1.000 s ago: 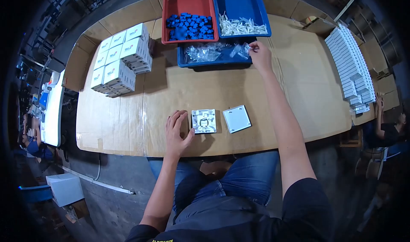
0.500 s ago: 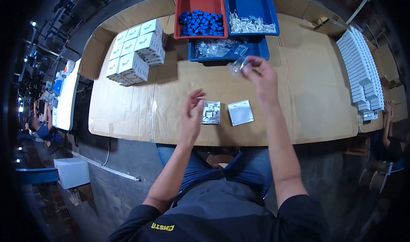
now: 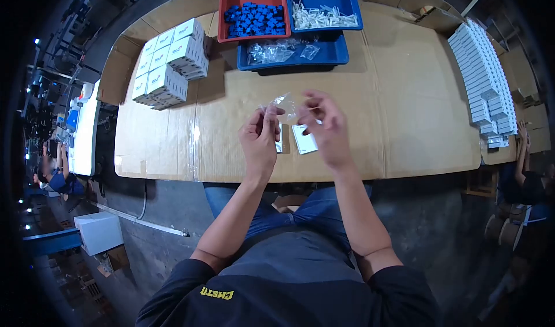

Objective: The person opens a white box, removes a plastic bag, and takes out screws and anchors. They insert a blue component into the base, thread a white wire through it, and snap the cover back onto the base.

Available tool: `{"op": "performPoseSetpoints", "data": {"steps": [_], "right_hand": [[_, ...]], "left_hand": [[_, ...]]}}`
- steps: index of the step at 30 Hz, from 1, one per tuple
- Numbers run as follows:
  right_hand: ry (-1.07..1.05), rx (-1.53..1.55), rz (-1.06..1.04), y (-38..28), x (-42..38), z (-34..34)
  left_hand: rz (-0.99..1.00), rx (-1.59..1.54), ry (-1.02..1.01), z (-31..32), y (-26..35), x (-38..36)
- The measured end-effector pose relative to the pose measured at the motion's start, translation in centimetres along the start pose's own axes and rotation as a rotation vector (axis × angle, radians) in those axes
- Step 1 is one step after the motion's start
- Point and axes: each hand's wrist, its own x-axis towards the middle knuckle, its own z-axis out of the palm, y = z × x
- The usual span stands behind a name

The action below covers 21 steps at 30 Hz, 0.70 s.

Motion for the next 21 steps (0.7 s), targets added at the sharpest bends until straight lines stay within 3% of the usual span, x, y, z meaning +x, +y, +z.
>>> {"op": "performPoseSetpoints", "data": {"steps": [2, 9, 12, 13, 16, 21], "right_hand": [[-0.082, -0.074, -0.041, 0.3, 0.2, 0.7], [0.12, -0.04, -0.016, 0.0, 0.2, 1.3], [0.247, 0.026, -0.06, -0.2, 0.6, -0.2], [0.247, 0.022, -0.065, -0.8, 0.8, -0.8], [0.236, 0.001, -0.083, -1.2, 0.7, -1.0], [0.117, 0.081, -0.026, 0.2, 0.5, -1.4]], "left_hand": [[-0.023, -0.004, -0.037, 0.4, 0.6, -0.7], [-0.048, -0.083, -0.021, 0.6, 1.3, -0.9], [-0.06, -0.263, 0.096, -1.6, 0.3, 0.5], [-0.027, -0.177, 0.105, -2.5, 0.5, 1.0], [-0.025, -0.133, 0.042, -2.6, 1.0, 0.9], [-0.172, -0.209, -0.262, -0.5, 1.0, -0.4]]}}
